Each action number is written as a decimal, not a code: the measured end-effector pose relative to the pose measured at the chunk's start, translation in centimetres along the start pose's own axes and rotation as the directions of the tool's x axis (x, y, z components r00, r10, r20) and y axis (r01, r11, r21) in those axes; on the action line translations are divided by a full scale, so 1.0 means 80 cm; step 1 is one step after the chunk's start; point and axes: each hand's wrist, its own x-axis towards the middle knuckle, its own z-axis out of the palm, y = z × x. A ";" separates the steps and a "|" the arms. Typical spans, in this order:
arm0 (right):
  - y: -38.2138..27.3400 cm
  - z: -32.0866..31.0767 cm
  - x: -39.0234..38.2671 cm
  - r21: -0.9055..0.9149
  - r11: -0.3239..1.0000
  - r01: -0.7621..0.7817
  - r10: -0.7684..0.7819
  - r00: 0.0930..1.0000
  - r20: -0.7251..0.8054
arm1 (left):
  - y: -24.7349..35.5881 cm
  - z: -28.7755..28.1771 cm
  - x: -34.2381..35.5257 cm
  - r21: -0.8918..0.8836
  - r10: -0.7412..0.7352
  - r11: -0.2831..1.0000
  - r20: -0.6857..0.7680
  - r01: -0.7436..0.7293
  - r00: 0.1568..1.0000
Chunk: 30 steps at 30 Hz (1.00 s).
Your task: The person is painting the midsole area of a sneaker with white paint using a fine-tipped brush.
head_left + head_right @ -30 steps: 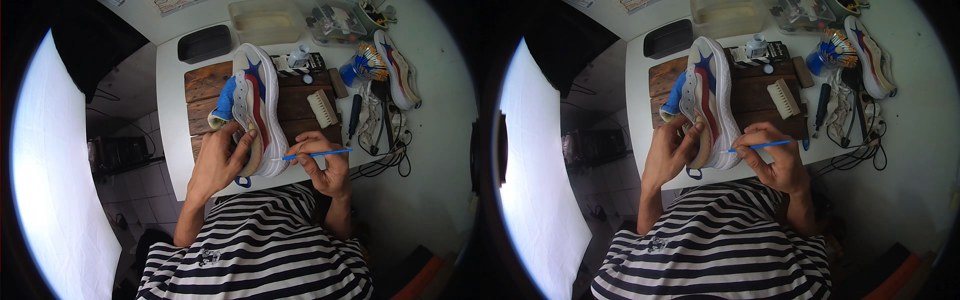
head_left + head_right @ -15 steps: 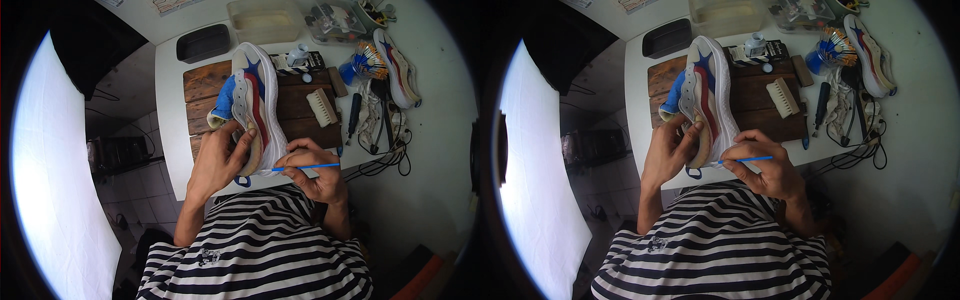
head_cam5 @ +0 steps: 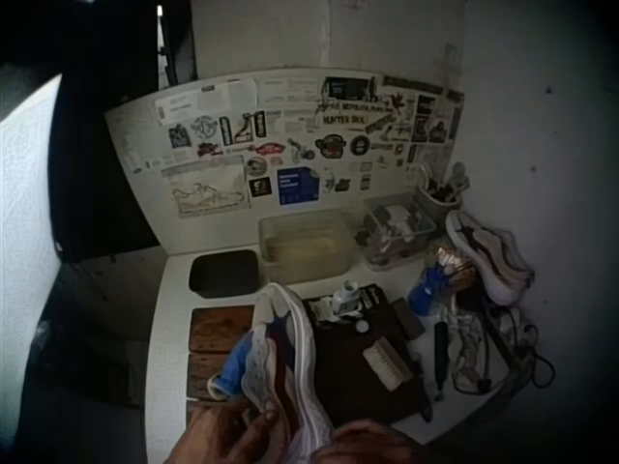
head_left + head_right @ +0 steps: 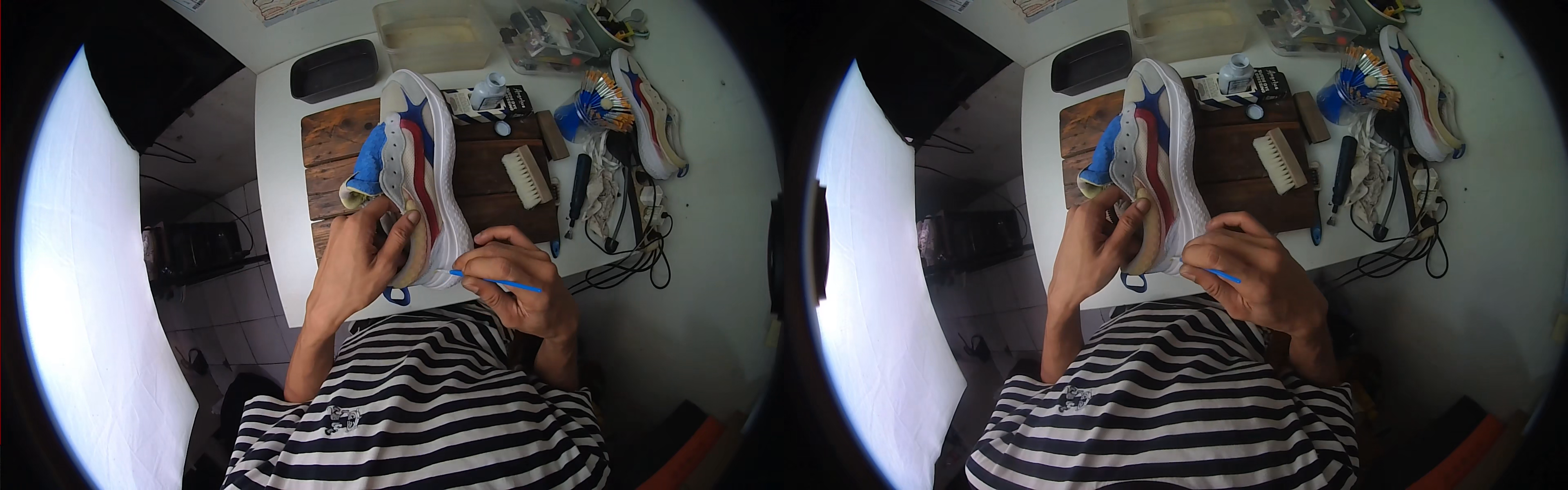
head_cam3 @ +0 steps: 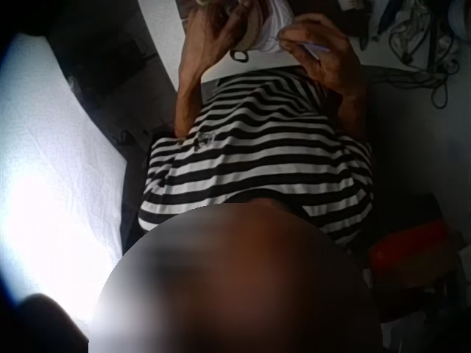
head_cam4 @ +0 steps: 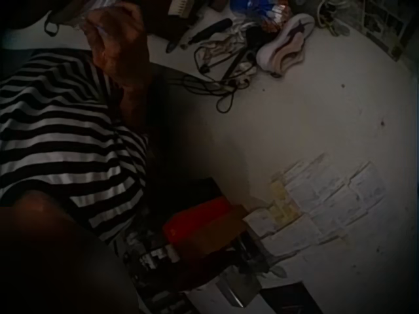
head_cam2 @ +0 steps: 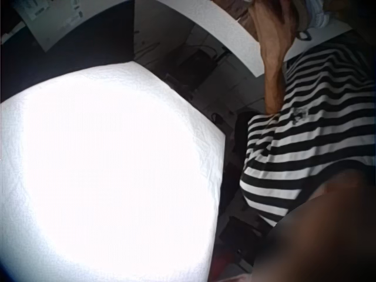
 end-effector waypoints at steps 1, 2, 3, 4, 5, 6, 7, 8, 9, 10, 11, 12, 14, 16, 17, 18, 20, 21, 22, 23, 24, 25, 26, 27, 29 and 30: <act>0.000 -0.003 0.001 -0.021 1.000 0.009 -0.009 0.999 -0.034 | 0.000 0.000 0.000 -0.011 0.001 1.000 -0.003 -0.001 1.000; -0.001 -0.004 0.002 -0.042 0.999 0.016 -0.018 0.997 -0.070 | 0.000 0.000 0.000 -0.012 0.001 1.000 -0.002 -0.001 1.000; -0.003 -0.004 0.002 -0.042 0.999 0.015 -0.018 0.997 -0.070 | 0.000 0.000 0.000 -0.010 0.002 1.000 0.001 -0.002 1.000; -0.005 -0.004 0.001 -0.011 1.000 0.015 -0.015 0.999 -0.033 | 0.000 0.000 0.000 -0.008 0.003 1.000 0.005 -0.003 1.000; -0.007 -0.003 0.001 0.020 1.000 0.014 -0.014 1.000 0.003 | 0.000 0.000 0.000 -0.008 0.004 1.000 0.005 -0.004 1.000; -0.009 -0.001 0.001 0.019 1.000 0.014 -0.014 1.000 0.003 | 0.001 -0.001 0.000 -0.005 0.007 1.000 0.002 -0.007 1.000; -0.011 0.003 0.002 0.019 1.000 0.018 -0.018 0.999 0.029 | 0.001 -0.001 0.000 -0.001 0.011 1.000 0.000 -0.011 1.000; -0.012 0.005 0.003 0.019 1.000 0.023 -0.024 0.998 0.056 | 0.001 -0.001 -0.001 -0.001 0.011 1.000 -0.001 -0.011 1.000; -0.011 0.004 0.003 0.020 1.000 0.024 -0.025 0.998 0.057 | 0.001 -0.001 -0.001 -0.001 0.008 1.000 -0.003 -0.008 1.000; -0.009 0.003 0.003 0.010 1.000 0.015 -0.016 0.999 0.046 | 0.001 -0.001 -0.002 -0.002 0.005 1.000 -0.006 -0.005 1.000; -0.007 0.001 0.002 -0.003 1.000 0.003 -0.003 0.999 0.033 | 0.001 0.000 0.000 -0.003 0.008 1.000 -0.003 -0.008 1.000; -0.004 -0.001 0.002 -0.006 1.000 0.001 -0.001 1.000 0.031 | 0.000 0.001 0.001 -0.004 0.004 1.000 0.001 -0.004 1.000; 0.000 -0.005 0.002 -0.064 0.998 0.017 -0.021 0.998 -0.053 | 0.000 0.001 0.001 -0.004 -0.002 1.000 0.002 0.002 1.000; -0.005 -0.004 0.005 -0.029 0.999 0.020 -0.021 0.999 -0.036 | 0.000 -0.002 -0.002 -0.013 0.009 1.000 -0.007 -0.009 1.000; -0.006 -0.003 0.006 -0.002 1.000 0.014 -0.014 1.000 -0.023 | 0.000 -0.001 -0.001 -0.015 0.010 1.000 -0.004 -0.010 1.000; -0.006 -0.001 0.006 -0.004 1.000 0.011 -0.012 1.000 -0.023 | 0.000 0.000 0.000 -0.007 0.003 1.000 -0.005 -0.003 1.000; -0.006 0.001 0.005 0.011 1.000 0.002 -0.002 0.999 0.035 | 0.001 0.000 0.000 0.003 -0.003 1.000 -0.007 0.003 1.000; -0.005 -0.001 0.005 0.012 1.000 0.003 -0.004 0.999 0.033 | 0.001 0.000 -0.001 0.002 -0.002 1.000 -0.007 0.002 1.000; -0.002 -0.003 0.007 -0.007 1.000 0.006 -0.006 1.000 0.014 | 0.002 0.000 -0.002 0.000 0.000 1.000 -0.008 0.000 1.000; 0.001 -0.005 0.009 -0.029 1.000 0.007 -0.007 1.000 -0.003 | 0.001 0.000 -0.001 0.000 0.001 1.000 -0.007 -0.001 1.000; 0.003 -0.005 0.009 -0.031 1.000 0.006 -0.006 1.000 -0.004 | 0.001 0.001 -0.001 0.010 0.002 1.000 -0.006 -0.002 1.000; 0.005 -0.005 0.010 -0.045 0.999 0.015 -0.016 0.999 -0.041 | 0.001 0.001 0.000 0.020 0.004 1.000 -0.004 -0.004 1.000; 0.006 -0.005 0.009 -0.060 0.998 0.022 -0.027 0.997 -0.079 | 0.000 0.001 0.001 0.019 0.005 1.000 -0.003 -0.005 1.000; 0.006 -0.005 0.010 -0.059 0.998 0.023 -0.028 0.997 -0.078 | 0.000 0.001 0.000 0.007 0.007 1.000 -0.002 -0.007 1.000; 0.005 -0.006 0.010 -0.039 0.998 0.043 -0.046 0.996 -0.074 | 0.001 0.001 0.000 -0.005 0.009 1.000 -0.001 -0.009 1.000; 0.004 -0.006 0.011 -0.039 0.998 0.042 -0.045 0.996 -0.075 | 0.002 0.000 0.000 -0.005 0.006 1.000 -0.001 -0.006 1.000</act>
